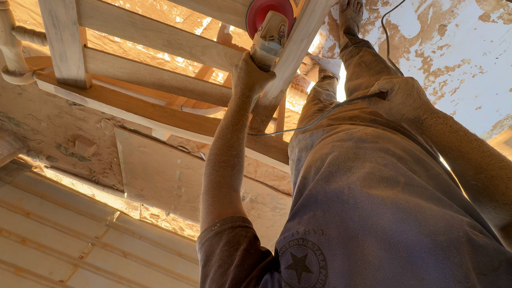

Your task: The person uses an angle grinder sander to sand the wooden frame and slats of chair parts, moving the tool along the rails and rungs. They reposition around the chair frames and continue sanding different surfaces, working over the dusty ground of the workshop yard.

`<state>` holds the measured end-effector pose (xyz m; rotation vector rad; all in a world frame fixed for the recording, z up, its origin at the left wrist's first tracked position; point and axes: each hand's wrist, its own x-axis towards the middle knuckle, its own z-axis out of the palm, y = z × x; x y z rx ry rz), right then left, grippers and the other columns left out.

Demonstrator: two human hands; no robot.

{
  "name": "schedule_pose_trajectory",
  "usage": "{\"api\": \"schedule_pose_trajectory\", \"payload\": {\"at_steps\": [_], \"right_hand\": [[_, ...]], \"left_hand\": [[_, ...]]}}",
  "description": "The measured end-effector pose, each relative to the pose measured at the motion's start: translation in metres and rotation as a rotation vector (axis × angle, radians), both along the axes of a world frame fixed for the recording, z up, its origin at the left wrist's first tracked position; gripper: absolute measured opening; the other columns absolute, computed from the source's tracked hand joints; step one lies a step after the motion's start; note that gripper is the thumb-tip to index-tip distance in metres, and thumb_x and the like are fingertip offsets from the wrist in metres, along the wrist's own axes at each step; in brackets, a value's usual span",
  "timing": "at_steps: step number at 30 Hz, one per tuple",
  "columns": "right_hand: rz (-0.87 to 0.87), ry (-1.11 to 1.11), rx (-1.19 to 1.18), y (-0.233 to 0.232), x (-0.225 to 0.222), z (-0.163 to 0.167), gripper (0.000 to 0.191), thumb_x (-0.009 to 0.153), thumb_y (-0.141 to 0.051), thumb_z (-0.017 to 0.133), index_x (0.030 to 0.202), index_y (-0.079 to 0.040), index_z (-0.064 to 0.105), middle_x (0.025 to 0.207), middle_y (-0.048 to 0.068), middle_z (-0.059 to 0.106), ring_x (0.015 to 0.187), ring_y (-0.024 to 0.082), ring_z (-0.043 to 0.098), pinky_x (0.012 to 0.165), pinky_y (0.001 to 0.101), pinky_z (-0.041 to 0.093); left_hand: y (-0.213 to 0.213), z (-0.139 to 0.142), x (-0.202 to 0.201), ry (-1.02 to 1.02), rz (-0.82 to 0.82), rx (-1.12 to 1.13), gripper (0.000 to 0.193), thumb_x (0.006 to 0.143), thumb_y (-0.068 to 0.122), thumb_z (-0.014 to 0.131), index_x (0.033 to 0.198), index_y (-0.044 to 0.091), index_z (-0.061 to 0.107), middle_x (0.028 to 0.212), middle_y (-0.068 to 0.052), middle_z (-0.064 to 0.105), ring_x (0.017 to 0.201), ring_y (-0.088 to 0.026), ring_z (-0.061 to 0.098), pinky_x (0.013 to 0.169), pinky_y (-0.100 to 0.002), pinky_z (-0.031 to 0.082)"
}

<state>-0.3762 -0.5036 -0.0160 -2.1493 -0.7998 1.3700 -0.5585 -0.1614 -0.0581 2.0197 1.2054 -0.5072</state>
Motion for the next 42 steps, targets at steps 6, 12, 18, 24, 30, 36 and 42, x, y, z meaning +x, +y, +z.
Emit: {"api": "schedule_pose_trajectory", "payload": {"at_steps": [6,12,18,24,30,36,42], "right_hand": [[0.027,0.008,-0.033,0.002,0.003,-0.005,0.021,0.090,-0.026,0.081,0.098,-0.007,0.080,0.092,0.008,0.079,0.083,0.019,0.074,0.082,0.0343,0.060],[-0.025,0.031,-0.022,0.006,0.006,-0.005,0.022,0.090,-0.028,0.081,0.099,-0.007,0.080,0.092,0.008,0.078,0.083,0.018,0.074,0.080,0.0338,0.060],[0.042,-0.004,-0.011,0.007,0.009,-0.002,0.021,0.088,-0.026,0.082,0.097,-0.007,0.081,0.090,0.008,0.079,0.081,0.018,0.074,0.080,0.0334,0.060],[0.031,0.019,0.062,0.006,0.007,-0.003,0.019,0.088,-0.024,0.082,0.097,-0.007,0.080,0.089,0.007,0.079,0.081,0.016,0.074,0.078,0.0321,0.060],[0.023,-0.028,0.052,0.009,0.012,0.001,0.017,0.087,-0.021,0.082,0.094,-0.006,0.079,0.090,0.008,0.077,0.081,0.016,0.073,0.076,0.0317,0.060],[-0.036,-0.017,-0.049,0.012,0.017,0.015,0.023,0.091,-0.029,0.082,0.091,-0.006,0.078,0.086,0.008,0.075,0.077,0.018,0.071,0.072,0.0336,0.059],[-0.034,-0.007,-0.016,0.013,0.018,0.011,0.023,0.087,-0.027,0.084,0.090,-0.005,0.077,0.085,0.008,0.075,0.076,0.017,0.071,0.071,0.0331,0.058]], "left_hand": [[0.000,0.004,-0.009,0.071,0.031,-0.048,0.061,0.059,0.027,0.086,0.111,0.004,0.062,0.101,-0.017,0.076,0.097,-0.030,0.076,0.088,-0.041,0.061],[0.001,0.014,-0.024,0.127,-0.021,-0.017,0.070,0.058,0.027,0.087,0.119,0.007,0.060,0.105,-0.016,0.075,0.103,-0.032,0.072,0.092,-0.043,0.057],[0.025,0.021,-0.024,0.075,0.099,-0.038,0.068,0.059,0.028,0.085,0.119,0.006,0.062,0.106,-0.015,0.077,0.102,-0.030,0.075,0.091,-0.042,0.059],[0.071,0.034,-0.035,-0.097,0.255,0.023,0.060,0.062,0.024,0.082,0.115,0.003,0.066,0.100,-0.015,0.079,0.093,-0.026,0.078,0.081,-0.039,0.063],[0.127,0.041,-0.043,-0.168,0.393,0.067,0.039,0.067,0.024,0.081,0.096,0.000,0.071,0.086,-0.013,0.078,0.077,-0.022,0.077,0.071,-0.036,0.062],[0.153,0.046,-0.044,-0.264,0.478,0.051,0.039,0.063,0.022,0.081,0.095,0.002,0.070,0.083,-0.009,0.076,0.072,-0.020,0.075,0.067,-0.034,0.062],[0.089,0.031,-0.034,-0.098,0.292,0.031,0.054,0.062,0.026,0.085,0.107,0.002,0.067,0.094,-0.013,0.078,0.085,-0.023,0.078,0.078,-0.038,0.062]]}}
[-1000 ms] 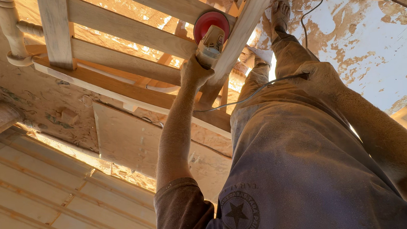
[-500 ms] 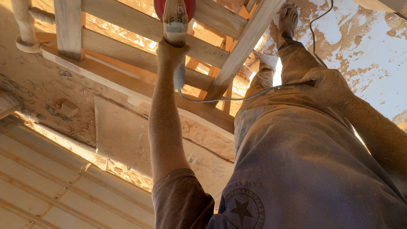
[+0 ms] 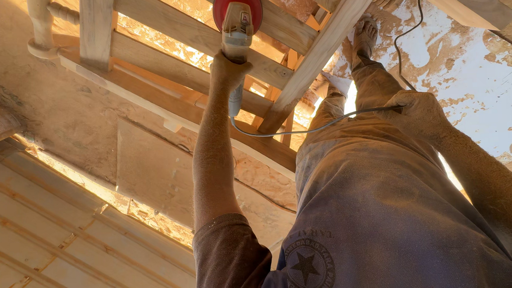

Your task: The person uses an angle grinder sander to sand the wooden frame and slats of chair parts, moving the tool along the rails and rungs. They reposition around the chair frames and continue sanding different surfaces, working over the dusty ground of the workshop yard.

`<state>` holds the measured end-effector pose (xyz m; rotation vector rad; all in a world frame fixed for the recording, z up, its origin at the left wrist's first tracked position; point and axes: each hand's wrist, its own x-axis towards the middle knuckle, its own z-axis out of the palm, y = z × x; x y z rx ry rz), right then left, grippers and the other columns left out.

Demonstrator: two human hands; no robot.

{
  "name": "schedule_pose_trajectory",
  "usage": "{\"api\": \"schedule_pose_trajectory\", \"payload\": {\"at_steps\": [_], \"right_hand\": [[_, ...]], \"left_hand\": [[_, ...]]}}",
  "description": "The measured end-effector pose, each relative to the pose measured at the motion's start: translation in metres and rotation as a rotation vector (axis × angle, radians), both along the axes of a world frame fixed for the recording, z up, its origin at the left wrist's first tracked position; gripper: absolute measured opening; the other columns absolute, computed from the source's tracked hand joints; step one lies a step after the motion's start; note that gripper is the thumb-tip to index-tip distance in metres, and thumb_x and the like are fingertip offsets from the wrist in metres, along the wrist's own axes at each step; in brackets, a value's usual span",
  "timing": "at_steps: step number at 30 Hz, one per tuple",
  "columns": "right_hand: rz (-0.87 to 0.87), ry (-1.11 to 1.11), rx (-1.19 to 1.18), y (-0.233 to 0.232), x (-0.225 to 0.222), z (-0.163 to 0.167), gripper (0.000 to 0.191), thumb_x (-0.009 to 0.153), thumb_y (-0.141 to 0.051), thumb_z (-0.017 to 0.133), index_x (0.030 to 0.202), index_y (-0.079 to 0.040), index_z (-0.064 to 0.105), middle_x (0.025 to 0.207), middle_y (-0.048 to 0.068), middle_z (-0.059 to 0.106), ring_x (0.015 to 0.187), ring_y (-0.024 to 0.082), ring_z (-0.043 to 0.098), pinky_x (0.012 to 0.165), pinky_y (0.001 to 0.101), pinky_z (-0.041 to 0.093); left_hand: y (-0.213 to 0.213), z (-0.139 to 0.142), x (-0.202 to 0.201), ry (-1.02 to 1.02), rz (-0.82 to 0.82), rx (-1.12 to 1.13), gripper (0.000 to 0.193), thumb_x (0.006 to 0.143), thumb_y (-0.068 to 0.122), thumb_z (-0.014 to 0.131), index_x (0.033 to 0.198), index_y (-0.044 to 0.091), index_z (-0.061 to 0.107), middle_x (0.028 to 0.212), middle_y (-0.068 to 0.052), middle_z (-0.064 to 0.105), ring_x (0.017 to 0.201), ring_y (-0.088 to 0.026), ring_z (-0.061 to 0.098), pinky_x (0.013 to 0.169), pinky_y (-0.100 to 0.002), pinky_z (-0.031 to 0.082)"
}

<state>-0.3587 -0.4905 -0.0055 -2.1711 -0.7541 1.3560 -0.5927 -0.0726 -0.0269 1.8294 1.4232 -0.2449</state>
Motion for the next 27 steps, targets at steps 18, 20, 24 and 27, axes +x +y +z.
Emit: {"api": "schedule_pose_trajectory", "payload": {"at_steps": [18,20,24,27], "right_hand": [[0.014,0.031,0.066,0.002,0.001,0.008,0.019,0.086,-0.023,0.084,0.091,-0.005,0.079,0.087,0.007,0.075,0.076,0.016,0.070,0.070,0.0306,0.058],[-0.019,0.026,0.067,0.005,-0.001,0.013,0.021,0.086,-0.024,0.085,0.089,-0.004,0.078,0.086,0.007,0.075,0.076,0.016,0.070,0.069,0.0311,0.058],[-0.048,0.019,0.017,0.007,-0.003,0.019,0.021,0.088,-0.025,0.084,0.088,-0.005,0.077,0.084,0.007,0.074,0.074,0.015,0.069,0.066,0.0316,0.057],[-0.051,0.019,-0.009,0.007,-0.004,0.020,0.021,0.089,-0.025,0.083,0.087,-0.005,0.077,0.082,0.007,0.074,0.073,0.015,0.069,0.065,0.0319,0.057]], "left_hand": [[-0.001,-0.005,0.005,-0.031,-0.011,0.006,0.063,0.060,0.026,0.084,0.115,0.003,0.065,0.097,-0.015,0.078,0.090,-0.028,0.078,0.081,-0.040,0.062],[0.012,-0.004,0.005,-0.013,0.004,0.052,0.058,0.061,0.027,0.084,0.111,0.002,0.067,0.096,-0.014,0.078,0.089,-0.027,0.077,0.079,-0.040,0.061],[0.036,0.001,-0.003,-0.090,0.095,0.022,0.050,0.062,0.025,0.080,0.105,0.002,0.069,0.089,-0.012,0.078,0.079,-0.022,0.077,0.072,-0.037,0.063],[0.056,0.005,-0.009,-0.168,0.134,0.071,0.039,0.065,0.023,0.079,0.097,0.002,0.072,0.084,-0.010,0.078,0.073,-0.020,0.076,0.069,-0.036,0.062]]}}
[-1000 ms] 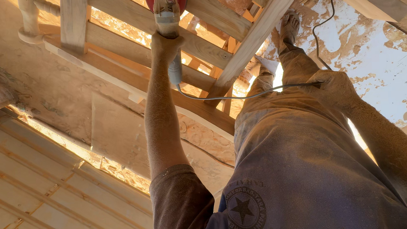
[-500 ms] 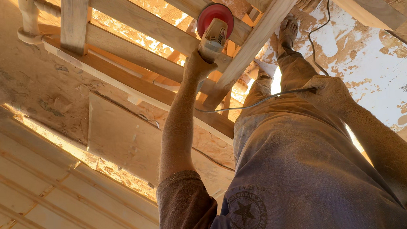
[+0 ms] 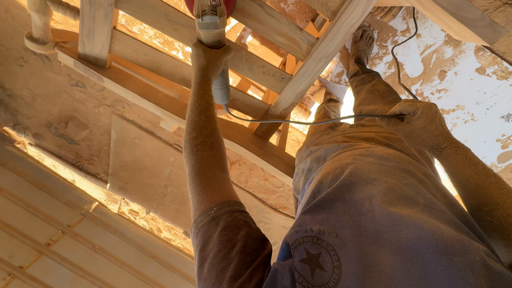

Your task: The person uses an angle grinder sander to sand the wooden frame and slats of chair parts, moving the tool along the rails and rungs. They reposition around the chair frames and continue sanding different surfaces, working over the dusty ground of the workshop yard.

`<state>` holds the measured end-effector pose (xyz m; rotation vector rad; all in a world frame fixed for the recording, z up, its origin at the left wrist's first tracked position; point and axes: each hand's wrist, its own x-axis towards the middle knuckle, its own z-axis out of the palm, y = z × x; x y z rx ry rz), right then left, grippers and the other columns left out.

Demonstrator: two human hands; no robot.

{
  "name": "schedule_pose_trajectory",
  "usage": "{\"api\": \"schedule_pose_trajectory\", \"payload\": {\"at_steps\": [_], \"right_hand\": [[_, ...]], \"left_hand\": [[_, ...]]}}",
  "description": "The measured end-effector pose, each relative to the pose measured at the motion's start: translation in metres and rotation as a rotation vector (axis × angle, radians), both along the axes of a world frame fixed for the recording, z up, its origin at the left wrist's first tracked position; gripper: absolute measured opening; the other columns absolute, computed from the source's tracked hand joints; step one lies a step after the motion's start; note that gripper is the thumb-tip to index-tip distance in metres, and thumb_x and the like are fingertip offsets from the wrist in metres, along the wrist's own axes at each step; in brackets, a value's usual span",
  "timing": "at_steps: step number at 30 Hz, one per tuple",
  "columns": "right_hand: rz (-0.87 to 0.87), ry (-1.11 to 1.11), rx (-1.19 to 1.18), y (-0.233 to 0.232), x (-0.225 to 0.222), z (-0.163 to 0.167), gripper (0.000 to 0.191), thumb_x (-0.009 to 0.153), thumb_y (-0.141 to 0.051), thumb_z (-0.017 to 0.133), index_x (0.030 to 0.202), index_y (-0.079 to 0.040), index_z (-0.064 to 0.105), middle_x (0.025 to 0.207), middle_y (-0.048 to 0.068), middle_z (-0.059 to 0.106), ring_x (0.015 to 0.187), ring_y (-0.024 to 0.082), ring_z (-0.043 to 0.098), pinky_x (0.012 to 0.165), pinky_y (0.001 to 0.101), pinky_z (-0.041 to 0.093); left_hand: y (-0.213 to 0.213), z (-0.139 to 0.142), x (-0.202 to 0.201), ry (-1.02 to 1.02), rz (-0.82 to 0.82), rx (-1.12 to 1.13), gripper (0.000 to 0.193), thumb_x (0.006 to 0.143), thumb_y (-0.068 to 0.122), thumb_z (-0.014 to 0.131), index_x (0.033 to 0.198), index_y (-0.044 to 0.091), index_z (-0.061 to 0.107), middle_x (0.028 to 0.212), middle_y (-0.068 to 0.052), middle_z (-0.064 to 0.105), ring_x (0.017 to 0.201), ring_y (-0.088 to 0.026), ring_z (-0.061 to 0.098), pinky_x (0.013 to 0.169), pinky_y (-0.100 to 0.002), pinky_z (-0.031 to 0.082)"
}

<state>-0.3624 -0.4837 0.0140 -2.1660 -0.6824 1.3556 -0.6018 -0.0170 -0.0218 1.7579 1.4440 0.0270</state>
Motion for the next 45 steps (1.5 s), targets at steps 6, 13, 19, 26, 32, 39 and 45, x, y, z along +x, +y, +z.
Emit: {"api": "schedule_pose_trajectory", "payload": {"at_steps": [6,13,19,26,32,39,45], "right_hand": [[-0.042,0.025,0.051,-0.004,0.008,-0.011,0.020,0.090,-0.025,0.082,0.090,-0.005,0.078,0.084,0.006,0.074,0.076,0.013,0.068,0.070,0.0305,0.056],[-0.043,-0.056,0.015,-0.022,0.035,-0.031,0.020,0.092,-0.023,0.084,0.094,-0.003,0.079,0.084,0.009,0.074,0.077,0.014,0.065,0.071,0.0305,0.053],[0.055,-0.052,0.100,-0.020,0.041,-0.035,0.017,0.088,-0.019,0.082,0.097,-0.005,0.080,0.087,0.007,0.076,0.077,0.013,0.065,0.072,0.0296,0.054],[0.068,-0.074,-0.103,-0.010,0.053,-0.023,0.020,0.093,-0.025,0.080,0.098,-0.005,0.080,0.086,0.009,0.078,0.076,0.016,0.069,0.071,0.0331,0.055],[0.035,-0.092,-0.059,-0.015,0.059,-0.026,0.024,0.093,-0.029,0.078,0.096,-0.005,0.080,0.084,0.009,0.077,0.078,0.016,0.070,0.073,0.0333,0.057],[0.021,-0.059,-0.065,-0.015,0.062,-0.030,0.027,0.092,-0.031,0.079,0.096,-0.005,0.080,0.086,0.008,0.078,0.079,0.017,0.071,0.076,0.0335,0.056],[0.040,-0.078,-0.080,-0.014,0.067,-0.033,0.029,0.092,-0.034,0.079,0.097,-0.005,0.080,0.088,0.009,0.079,0.081,0.018,0.071,0.077,0.0351,0.057]], "left_hand": [[0.026,0.005,0.004,-0.086,0.152,-0.013,0.035,0.066,0.021,0.081,0.093,0.002,0.071,0.080,-0.008,0.075,0.069,-0.019,0.074,0.065,-0.035,0.062],[-0.052,-0.019,0.006,0.029,0.035,-0.098,0.054,0.063,0.028,0.082,0.108,0.004,0.066,0.091,-0.012,0.077,0.084,-0.024,0.077,0.076,-0.038,0.061],[-0.098,-0.023,0.016,0.125,-0.065,-0.106,0.064,0.062,0.030,0.087,0.116,0.003,0.066,0.097,-0.015,0.077,0.091,-0.027,0.075,0.081,-0.041,0.060],[-0.031,-0.013,0.028,-0.006,0.083,-0.094,0.058,0.063,0.030,0.083,0.111,0.001,0.068,0.093,-0.014,0.079,0.084,-0.025,0.079,0.078,-0.038,0.063],[0.038,-0.010,0.043,-0.112,0.195,-0.002,0.050,0.060,0.026,0.080,0.100,-0.001,0.071,0.088,-0.016,0.078,0.078,-0.025,0.078,0.072,-0.040,0.064],[0.079,0.003,0.053,-0.125,0.282,0.067,0.051,0.056,0.029,0.082,0.097,0.000,0.074,0.089,-0.015,0.079,0.080,-0.025,0.080,0.074,-0.039,0.065],[0.086,0.009,0.060,-0.096,0.305,0.094,0.052,0.054,0.030,0.085,0.095,0.001,0.075,0.092,-0.017,0.078,0.083,-0.027,0.079,0.077,-0.039,0.065]]}}
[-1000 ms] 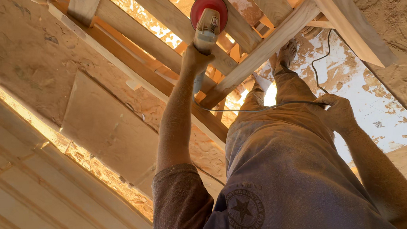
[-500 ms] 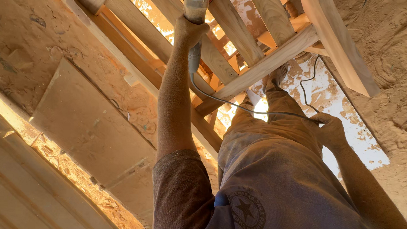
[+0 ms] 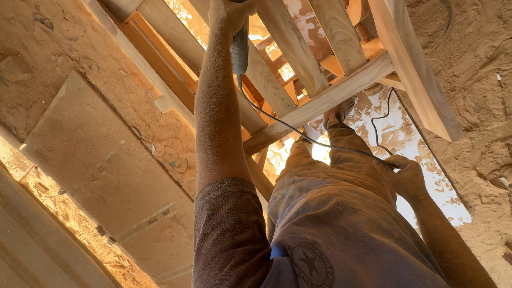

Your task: The person uses an angle grinder sander to sand the wooden frame and slats of chair parts, moving the tool along the rails and rungs. They reposition around the chair frames and continue sanding different surfaces, working over the dusty ground of the workshop yard.

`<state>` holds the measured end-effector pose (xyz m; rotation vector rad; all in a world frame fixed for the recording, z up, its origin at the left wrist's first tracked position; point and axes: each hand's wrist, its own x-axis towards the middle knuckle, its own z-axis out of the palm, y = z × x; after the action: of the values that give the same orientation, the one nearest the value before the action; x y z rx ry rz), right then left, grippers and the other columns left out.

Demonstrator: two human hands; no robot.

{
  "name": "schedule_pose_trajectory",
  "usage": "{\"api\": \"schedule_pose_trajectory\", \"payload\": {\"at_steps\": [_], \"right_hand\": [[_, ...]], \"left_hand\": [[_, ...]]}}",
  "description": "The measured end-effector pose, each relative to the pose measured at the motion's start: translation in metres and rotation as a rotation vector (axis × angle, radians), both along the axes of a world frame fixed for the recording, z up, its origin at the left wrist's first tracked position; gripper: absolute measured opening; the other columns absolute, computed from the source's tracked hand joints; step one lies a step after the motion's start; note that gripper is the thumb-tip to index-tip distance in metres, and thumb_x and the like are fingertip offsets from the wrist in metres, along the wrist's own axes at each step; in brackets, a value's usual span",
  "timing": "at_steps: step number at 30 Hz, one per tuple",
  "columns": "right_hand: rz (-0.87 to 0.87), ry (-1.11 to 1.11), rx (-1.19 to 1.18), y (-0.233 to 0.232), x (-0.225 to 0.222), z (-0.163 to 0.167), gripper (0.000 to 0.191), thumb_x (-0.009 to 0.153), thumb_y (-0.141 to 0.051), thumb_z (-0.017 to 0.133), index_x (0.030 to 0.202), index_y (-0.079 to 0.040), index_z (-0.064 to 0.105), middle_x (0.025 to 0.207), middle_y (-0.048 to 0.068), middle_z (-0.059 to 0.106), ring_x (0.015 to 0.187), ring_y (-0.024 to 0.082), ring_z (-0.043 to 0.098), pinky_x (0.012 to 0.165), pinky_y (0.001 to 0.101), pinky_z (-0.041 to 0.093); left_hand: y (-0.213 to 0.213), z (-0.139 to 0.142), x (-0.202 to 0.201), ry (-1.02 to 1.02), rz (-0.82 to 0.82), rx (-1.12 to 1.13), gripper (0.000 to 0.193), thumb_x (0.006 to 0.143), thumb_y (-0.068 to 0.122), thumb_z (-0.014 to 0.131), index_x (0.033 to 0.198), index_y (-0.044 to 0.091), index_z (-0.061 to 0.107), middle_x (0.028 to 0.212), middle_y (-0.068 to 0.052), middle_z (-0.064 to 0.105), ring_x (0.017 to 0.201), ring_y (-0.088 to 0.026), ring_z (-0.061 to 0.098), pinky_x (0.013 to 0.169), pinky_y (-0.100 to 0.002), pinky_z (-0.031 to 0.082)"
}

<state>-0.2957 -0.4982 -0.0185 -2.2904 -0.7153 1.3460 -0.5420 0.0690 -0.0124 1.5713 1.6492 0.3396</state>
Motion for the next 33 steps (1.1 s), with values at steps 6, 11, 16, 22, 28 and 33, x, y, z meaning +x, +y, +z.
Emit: {"api": "schedule_pose_trajectory", "payload": {"at_steps": [6,11,16,22,28,33], "right_hand": [[0.034,-0.032,0.027,-0.002,0.002,-0.003,0.029,0.092,-0.034,0.079,0.097,-0.006,0.080,0.089,0.009,0.079,0.083,0.017,0.071,0.077,0.0350,0.056],[-0.009,0.009,-0.032,-0.003,-0.002,-0.005,0.028,0.094,-0.034,0.078,0.096,-0.006,0.080,0.090,0.010,0.079,0.081,0.018,0.072,0.076,0.0357,0.057],[-0.003,0.007,-0.022,-0.005,0.000,-0.009,0.027,0.093,-0.033,0.078,0.097,-0.006,0.079,0.090,0.009,0.079,0.082,0.016,0.072,0.076,0.0350,0.058],[-0.012,-0.017,-0.056,-0.011,0.011,-0.016,0.025,0.094,-0.030,0.078,0.101,-0.007,0.080,0.090,0.009,0.079,0.080,0.016,0.072,0.075,0.0347,0.058],[-0.026,-0.026,-0.067,-0.036,0.020,-0.038,0.025,0.095,-0.029,0.078,0.105,-0.006,0.081,0.086,0.010,0.078,0.076,0.015,0.066,0.071,0.0332,0.052],[0.049,0.049,-0.061,-0.038,0.036,-0.056,0.032,0.093,-0.032,0.077,0.106,-0.003,0.079,0.092,0.011,0.078,0.083,0.016,0.068,0.078,0.0334,0.054]], "left_hand": [[-0.002,-0.003,-0.006,-0.058,0.027,-0.013,0.054,0.056,0.030,0.084,0.100,0.000,0.075,0.094,-0.017,0.079,0.084,-0.027,0.080,0.076,-0.040,0.066],[-0.020,-0.006,-0.013,-0.098,0.026,-0.104,0.049,0.060,0.027,0.082,0.098,-0.002,0.073,0.090,-0.017,0.077,0.080,-0.026,0.079,0.072,-0.041,0.066],[-0.063,-0.009,-0.011,-0.090,0.013,-0.174,0.042,0.058,0.024,0.080,0.093,0.001,0.072,0.086,-0.014,0.077,0.075,-0.023,0.077,0.070,-0.041,0.065],[-0.122,-0.022,-0.006,-0.022,0.015,-0.183,0.056,0.056,0.029,0.082,0.102,0.000,0.070,0.088,-0.015,0.077,0.080,-0.025,0.078,0.076,-0.039,0.063],[-0.167,-0.036,-0.010,0.047,-0.028,-0.253,0.061,0.058,0.032,0.083,0.110,0.002,0.069,0.094,-0.017,0.077,0.090,-0.028,0.077,0.084,-0.040,0.060],[-0.205,-0.040,-0.015,0.083,-0.080,-0.314,0.064,0.061,0.034,0.082,0.115,0.002,0.069,0.096,-0.018,0.079,0.091,-0.029,0.078,0.086,-0.040,0.061]]}}
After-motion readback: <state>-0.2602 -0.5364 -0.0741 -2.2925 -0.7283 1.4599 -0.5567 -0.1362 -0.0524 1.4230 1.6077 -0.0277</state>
